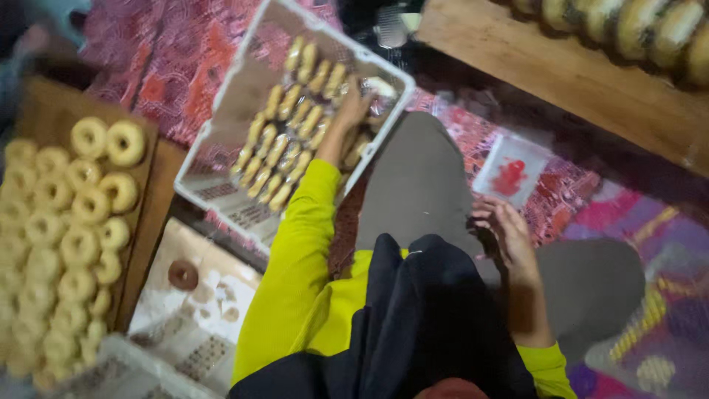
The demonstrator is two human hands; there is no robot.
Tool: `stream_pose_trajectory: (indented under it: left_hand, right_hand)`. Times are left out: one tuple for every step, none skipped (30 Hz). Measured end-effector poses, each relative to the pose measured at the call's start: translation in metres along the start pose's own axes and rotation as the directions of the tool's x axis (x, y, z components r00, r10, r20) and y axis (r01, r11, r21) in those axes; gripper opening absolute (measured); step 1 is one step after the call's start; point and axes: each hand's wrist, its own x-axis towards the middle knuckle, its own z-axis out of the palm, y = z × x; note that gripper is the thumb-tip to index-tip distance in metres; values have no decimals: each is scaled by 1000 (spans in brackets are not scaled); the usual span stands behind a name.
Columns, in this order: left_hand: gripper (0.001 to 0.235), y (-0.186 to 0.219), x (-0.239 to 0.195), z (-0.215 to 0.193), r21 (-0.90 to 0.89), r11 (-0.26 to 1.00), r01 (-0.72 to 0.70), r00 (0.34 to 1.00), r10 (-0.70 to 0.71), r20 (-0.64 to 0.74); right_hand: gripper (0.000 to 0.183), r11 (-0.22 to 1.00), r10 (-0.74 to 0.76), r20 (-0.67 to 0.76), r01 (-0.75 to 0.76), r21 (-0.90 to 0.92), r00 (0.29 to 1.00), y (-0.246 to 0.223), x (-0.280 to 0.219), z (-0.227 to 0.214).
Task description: The person sits on the floor and repeatedly picks doughnuts from a wooden board, places them into clear plastic bags, and arranges the packaged doughnuts into a white plastic crate. The person handles the doughnuts one at a time and continues until the crate is filled.
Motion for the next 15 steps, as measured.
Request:
stream_pose_trajectory:
  left_hand:
    - [53,15,-5,9,183,982,43,992,-20,-129]
    - [51,30,-16,13,352,930,103,966,-9,-259]
    - [59,45,-26,13,476,879,-10,891,224,-394]
    - [67,59,-35,20,598,795,-99,751,454,-480]
    - [62,74,-48,35,386,898,-213,763,399,-508]
    - [58,85,-62,54,145,941,-305,786,335,-519]
    - [53,92,-83,79,-102,929,-355,818,256,-515]
    - [49,96,-95,113,-307,912,-271,922,154,-355]
    - [45,97,-103,147,-480,864,-152,982,75,-176]
    - [42,95,-105,182,-352,930,-104,994,104,-18]
    - [40,93,-96,213,-208,974,-89,984,119,135]
    - [40,91,-90,242,-148,985,-88,981,111,157]
    - [41,91,-81,267,-88,992,-91,979,105,173]
    - [43,89,-71,279,-32,997,-67,983,72,169]
    - [45,86,-66,287,29,999,-36,985,30,169]
  right_hand:
    - [37,1000,18,-73,-20,-19,997,11,-8,-17]
    - [36,996,-21,-184,5,-86,983,21,-15,-36]
    - [35,987,-61,-288,15,-161,956,27,-21,-55]
    - [35,972,-104,-386,11,-236,917,32,-25,-74]
    - [35,963,-135,-412,23,-267,901,34,-25,-98]
    - [35,954,-166,-437,32,-298,884,35,-21,-122]
    - [35,943,-184,-453,28,-330,872,37,-18,-143]
    - [37,931,-181,-445,7,-364,877,39,-7,-159]
    - [40,916,-180,-425,-7,-401,887,39,15,-171]
    - [46,782,-249,-360,-32,-622,899,39,36,-177]
    - [49,727,-267,-334,-39,-686,904,37,67,-178]
    - [52,666,-283,-307,-44,-745,908,37,87,-174]
    - [66,607,-247,-353,-140,-782,903,37,95,-171]
    - [84,541,-214,-401,-234,-808,891,37,99,-166]
    - [99,452,-257,-357,-215,-866,898,44,98,-156]
